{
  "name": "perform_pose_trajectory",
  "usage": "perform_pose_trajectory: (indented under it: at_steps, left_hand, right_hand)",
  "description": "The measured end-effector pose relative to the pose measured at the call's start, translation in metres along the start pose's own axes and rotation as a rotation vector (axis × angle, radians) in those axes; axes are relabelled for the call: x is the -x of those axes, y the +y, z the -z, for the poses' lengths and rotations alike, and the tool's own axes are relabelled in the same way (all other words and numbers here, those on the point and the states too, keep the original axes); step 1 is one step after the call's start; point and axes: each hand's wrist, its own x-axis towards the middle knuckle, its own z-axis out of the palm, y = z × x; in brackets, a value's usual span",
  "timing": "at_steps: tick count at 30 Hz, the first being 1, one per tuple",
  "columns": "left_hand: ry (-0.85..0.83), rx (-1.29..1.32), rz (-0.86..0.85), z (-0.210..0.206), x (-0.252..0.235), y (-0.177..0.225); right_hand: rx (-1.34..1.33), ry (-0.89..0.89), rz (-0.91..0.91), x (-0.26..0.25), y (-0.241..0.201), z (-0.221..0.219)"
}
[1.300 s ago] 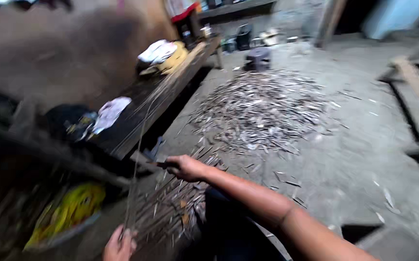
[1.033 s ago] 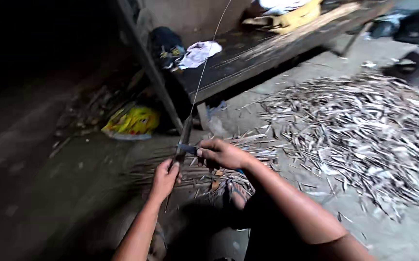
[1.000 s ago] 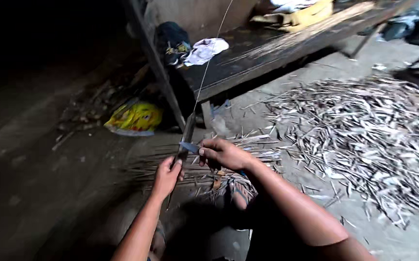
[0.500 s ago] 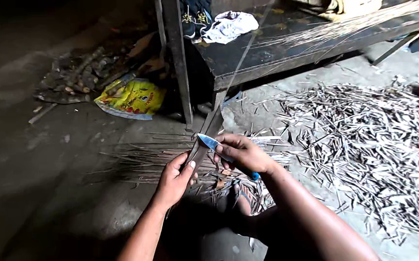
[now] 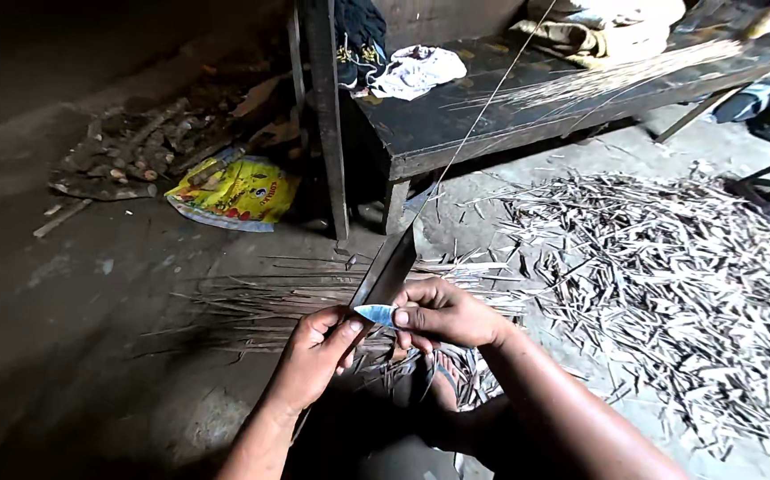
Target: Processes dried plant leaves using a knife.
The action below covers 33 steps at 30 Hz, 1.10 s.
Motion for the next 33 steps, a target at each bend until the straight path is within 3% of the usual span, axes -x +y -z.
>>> perform_pose_trajectory:
  at_steps: [6,12,16,18,22,27,29,33]
  left_hand:
    - [-0.085,0.083,0.116,-0.001,0.013,0.012]
    - [0.006,-0.079,0.098,0.005,0.016,0.013]
    - [0.096,-0.215,0.108,0.014,0.018,0.013]
    - [0.159,-0.276,0.119,0.019,0.02,0.009]
    - [0.269,-0.477,0.061,0.027,0.02,0.0]
    - [0.316,-0.812,-0.034,0.026,0.016,-0.004]
    - [0.311,-0.874,-0.051,0.023,0.015,-0.005]
    - [0.314,-0.935,-0.099,0.022,0.015,-0.009]
  right_hand:
    - [0.077,0.16,0.1,0.015,-0.013,0.015]
    - [0.132,0.348,0.135,0.006,-0.011,0.018]
    - [0.14,0.736,0.185,-0.003,-0.007,0.011]
    - [0.079,0.812,0.2,-0.006,-0.01,0.014]
    - [0.025,0.535,0.127,-0.01,-0.015,-0.003]
    - [-0.037,0.213,-0.112,-0.018,-0.009,-0.036]
    - [-0.096,0.164,-0.168,-0.022,-0.003,-0.045]
    - [-0.19,0.243,-0.207,-0.03,0.004,-0.056]
